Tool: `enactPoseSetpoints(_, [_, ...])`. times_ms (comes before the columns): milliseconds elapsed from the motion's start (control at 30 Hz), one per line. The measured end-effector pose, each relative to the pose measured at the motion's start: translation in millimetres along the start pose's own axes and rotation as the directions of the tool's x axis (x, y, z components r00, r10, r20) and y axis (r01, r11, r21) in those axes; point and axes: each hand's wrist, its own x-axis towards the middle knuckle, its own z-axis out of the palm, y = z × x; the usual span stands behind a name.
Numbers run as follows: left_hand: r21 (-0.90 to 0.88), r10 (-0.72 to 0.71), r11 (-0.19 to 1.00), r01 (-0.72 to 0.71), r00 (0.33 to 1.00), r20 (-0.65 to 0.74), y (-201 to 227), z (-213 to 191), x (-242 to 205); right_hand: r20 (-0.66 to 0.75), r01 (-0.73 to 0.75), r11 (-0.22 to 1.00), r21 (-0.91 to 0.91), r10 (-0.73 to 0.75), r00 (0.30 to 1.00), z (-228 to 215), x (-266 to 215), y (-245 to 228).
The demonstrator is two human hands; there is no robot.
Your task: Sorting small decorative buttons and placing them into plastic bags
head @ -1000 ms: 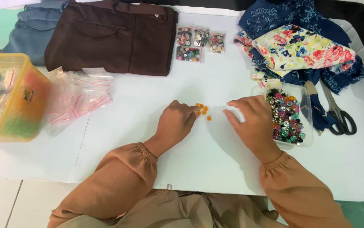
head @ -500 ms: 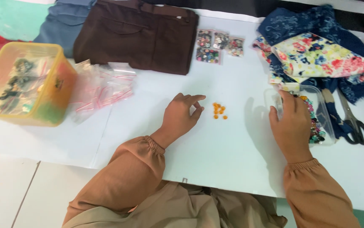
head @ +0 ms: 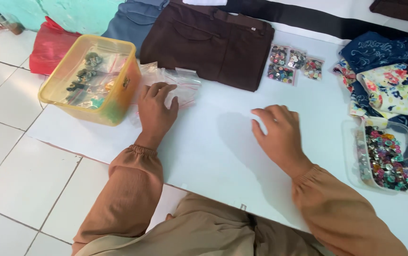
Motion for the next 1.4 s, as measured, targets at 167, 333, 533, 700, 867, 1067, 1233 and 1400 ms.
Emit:
enactPoseSetpoints(167, [0.000,0.058,0.998,-0.058,0.996,0.070,0.2,18.9,-1.9,0.013,-0.038,0.990,0.138,0.037,0.999,103.3,56.9,-41.1])
enactPoseSetpoints(333, [0.081,0.059,0.994,-0.075,0.982,0.181,-2.2,26.5,-5.4,0.094,-0.116,0.988,0.097,0.107,0.990,155.6,99.1,-65.3])
enactPoseSetpoints(533, [0.163,-0.026,0.986,-0.023,0.956,0.293,0.4,27.2,-5.2,0.102,-0.068,0.994,0.088,0.058,0.993,222.4,91.7,-46.5])
enactPoseSetpoints(700, [0.196,-0.007,0.980,-0.030,0.983,0.185,-6.3,37.1,-8.4,0.123,-0.172,0.964,0.204,0.149,0.981,170.4,97.9,-48.2])
enactPoseSetpoints(867, [0.357,0.060,0.934,0.027,0.971,-0.230,-5.1,12.9,0.9,0.136,-0.281,0.883,0.376,0.247,0.959,115.1,94.5,-33.5])
enactPoseSetpoints(1067, [0.378,0.028,0.919,0.111,0.939,-0.344,18.1,-2.0,6.5,0.320,-0.448,0.705,0.550,0.317,0.893,29.0,79.6,-6.0])
enactPoseSetpoints(1233, [-0.036,0.216,0.974,-0.225,0.962,-0.168,85.1,10.3,10.6,0.459,-0.559,0.628,0.542,0.336,0.823,-42.3,66.6,16.0])
enactPoseSetpoints(1400, [-0.549,0.202,0.833,-0.063,0.960,0.196,158.7,35.3,22.7,0.481,-0.492,0.689,0.532,0.232,0.845,-78.2,58.5,45.8])
